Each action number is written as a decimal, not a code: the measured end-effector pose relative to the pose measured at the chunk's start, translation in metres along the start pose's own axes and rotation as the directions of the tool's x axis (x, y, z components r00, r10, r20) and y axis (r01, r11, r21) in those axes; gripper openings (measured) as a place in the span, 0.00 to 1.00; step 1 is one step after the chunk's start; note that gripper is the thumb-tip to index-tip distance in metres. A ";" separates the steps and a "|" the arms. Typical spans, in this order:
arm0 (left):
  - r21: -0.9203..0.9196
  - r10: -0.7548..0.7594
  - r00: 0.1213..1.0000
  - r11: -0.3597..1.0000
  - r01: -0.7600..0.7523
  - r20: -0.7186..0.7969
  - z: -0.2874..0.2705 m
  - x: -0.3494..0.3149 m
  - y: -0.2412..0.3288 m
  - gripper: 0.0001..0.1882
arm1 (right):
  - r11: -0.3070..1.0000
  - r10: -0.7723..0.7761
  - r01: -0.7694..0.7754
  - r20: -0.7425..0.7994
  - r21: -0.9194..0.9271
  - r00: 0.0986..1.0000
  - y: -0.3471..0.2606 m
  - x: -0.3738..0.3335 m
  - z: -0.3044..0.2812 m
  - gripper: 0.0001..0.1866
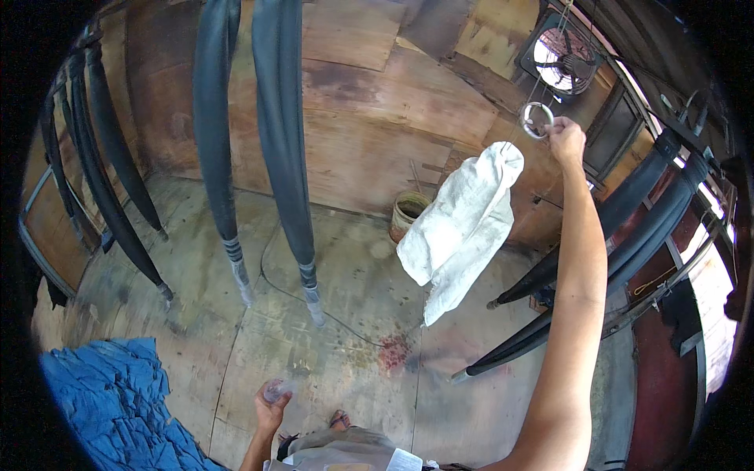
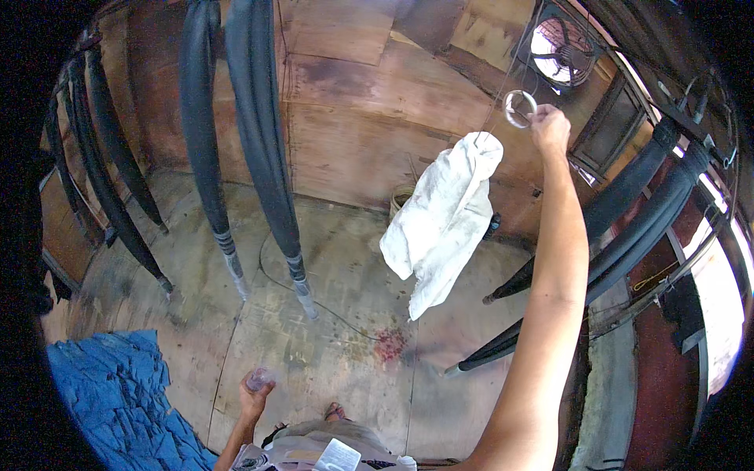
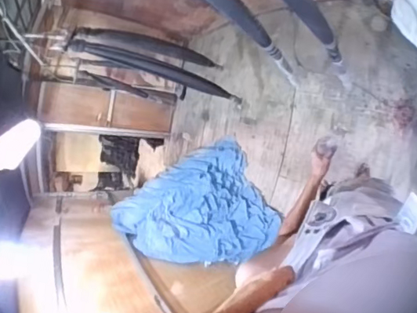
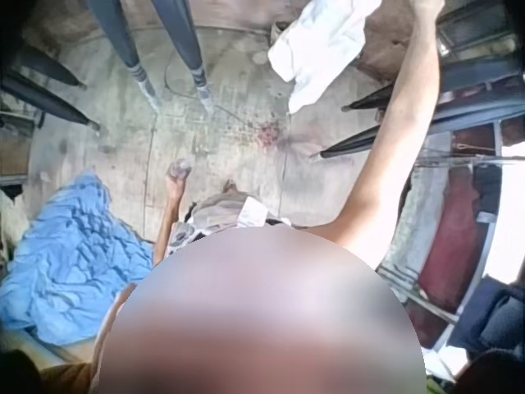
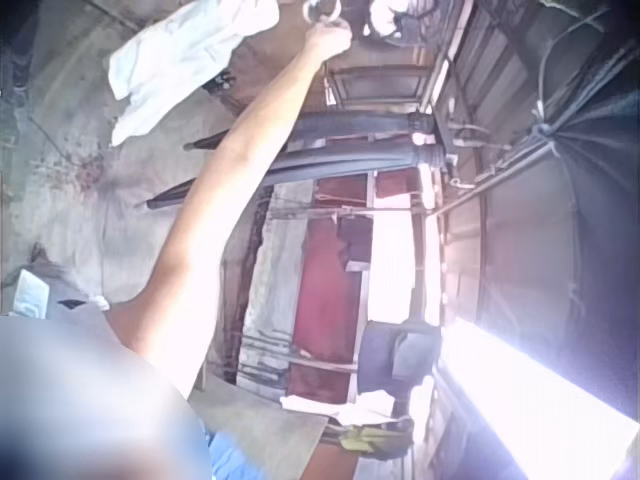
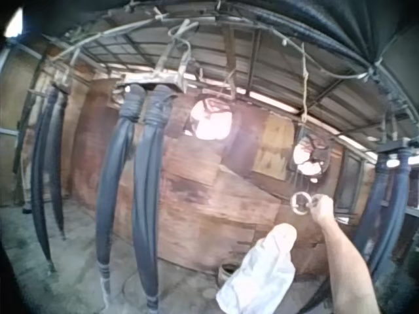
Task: The person cuts a piece of clear plastic with scissors, then wraps and secures it around the legs of standing mannequins using clear tape. The person kneels to reach the lower sections and continues taping each leg in sequence.
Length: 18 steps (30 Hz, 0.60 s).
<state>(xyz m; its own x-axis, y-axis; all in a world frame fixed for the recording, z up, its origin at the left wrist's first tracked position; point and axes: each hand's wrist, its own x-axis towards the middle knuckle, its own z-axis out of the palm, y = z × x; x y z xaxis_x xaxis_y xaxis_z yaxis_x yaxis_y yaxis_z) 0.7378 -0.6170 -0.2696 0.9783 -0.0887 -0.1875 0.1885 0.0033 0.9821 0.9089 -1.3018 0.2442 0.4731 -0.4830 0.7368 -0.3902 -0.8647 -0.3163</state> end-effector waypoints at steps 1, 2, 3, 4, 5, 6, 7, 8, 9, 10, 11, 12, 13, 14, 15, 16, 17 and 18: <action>-0.016 -0.006 1.000 1.000 0.005 -0.010 -0.004 -0.002 -0.003 0.18 | 0.996 -0.082 0.078 -0.078 -0.053 0.994 -0.002 0.003 -0.005 0.11; -0.033 0.006 1.000 0.999 -0.007 -0.014 -0.008 -0.003 -0.005 0.19 | 0.985 -0.140 0.124 -0.144 -0.119 0.980 -0.005 0.005 -0.011 0.10; -0.041 0.005 1.000 0.999 -0.006 -0.020 -0.012 -0.003 -0.008 0.19 | 0.955 -0.187 0.137 -0.175 -0.264 0.967 -0.007 0.006 -0.017 0.11; -0.015 0.022 0.999 1.000 -0.022 -0.030 -0.015 -0.004 -0.011 0.19 | 0.900 -0.273 0.177 -0.201 -0.397 0.941 -0.010 0.006 -0.023 0.11; 0.020 0.026 0.999 0.999 -0.025 -0.039 -0.019 -0.004 -0.014 0.19 | 0.810 -0.431 0.279 -0.201 -0.517 0.880 -0.014 0.009 -0.029 0.10; 0.074 0.005 0.998 0.997 0.000 -0.059 -0.021 -0.003 -0.016 0.20 | 0.708 -0.521 0.317 -0.163 -0.632 0.838 -0.017 0.011 -0.035 0.07; 0.072 0.038 0.998 0.997 -0.034 -0.058 -0.023 -0.003 -0.018 0.20 | 0.641 -0.601 0.374 -0.135 -0.670 0.788 -0.020 0.013 -0.038 0.08; 0.088 0.046 0.997 0.995 -0.040 -0.066 -0.025 -0.002 -0.019 0.20 | 0.578 -0.657 0.399 -0.115 -0.711 0.745 -0.022 0.016 -0.042 0.09; 0.113 0.067 0.995 0.992 -0.058 -0.073 -0.025 -0.001 -0.020 0.21 | 0.517 -0.679 0.430 -0.049 -0.740 0.732 -0.024 0.019 -0.044 0.11; 0.130 0.063 0.995 0.990 -0.054 -0.071 -0.026 0.001 -0.021 0.21 | 0.466 -0.699 0.457 0.001 -0.758 0.715 -0.025 0.023 -0.046 0.12; 0.156 0.071 0.995 0.986 -0.060 -0.069 -0.026 0.003 -0.023 0.21 | 0.466 -0.733 0.461 -0.037 -0.755 0.680 -0.025 0.028 -0.048 0.12; 0.175 0.096 0.993 0.981 -0.082 -0.070 -0.025 0.007 -0.023 0.21 | 0.468 -0.757 0.463 -0.071 -0.753 0.649 -0.024 0.032 -0.050 0.13; 0.189 0.084 0.995 0.979 -0.071 -0.062 -0.025 0.010 -0.024 0.21 | 0.486 -0.806 0.494 -0.150 -0.721 0.573 -0.024 0.038 -0.053 0.11; 0.199 0.087 0.994 0.977 -0.074 -0.059 -0.024 0.015 -0.025 0.21 | 0.526 -0.759 0.407 -0.196 -0.747 0.621 -0.023 0.041 -0.057 0.12; 0.227 0.061 0.996 0.973 -0.046 -0.059 -0.025 0.019 -0.026 0.21 | 0.585 -0.681 0.294 -0.261 -0.756 0.684 -0.022 0.043 -0.060 0.11; 0.265 0.107 0.993 0.960 -0.092 -0.044 -0.025 0.025 -0.026 0.21 | 0.665 -0.674 0.325 -0.353 -0.672 0.649 -0.021 0.041 -0.067 0.10; 0.320 0.121 0.992 0.942 -0.105 -0.029 -0.027 0.030 -0.026 0.21 | 0.748 -0.605 0.279 -0.446 -0.602 0.660 -0.019 0.032 -0.072 0.15; 0.341 0.093 0.995 0.937 -0.075 -0.036 -0.029 0.037 -0.025 0.21 | 0.796 -0.355 0.025 -0.433 -0.605 0.829 -0.017 0.019 -0.079 0.20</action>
<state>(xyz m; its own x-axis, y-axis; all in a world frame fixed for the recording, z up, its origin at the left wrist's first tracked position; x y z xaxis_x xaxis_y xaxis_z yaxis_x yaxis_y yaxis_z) 0.7714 -0.5918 -0.3012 0.9940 -0.0521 -0.0958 0.0734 -0.3302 0.9411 0.8618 -1.2848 0.3108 0.1887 -0.0335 0.9815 -0.7763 -0.6171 0.1282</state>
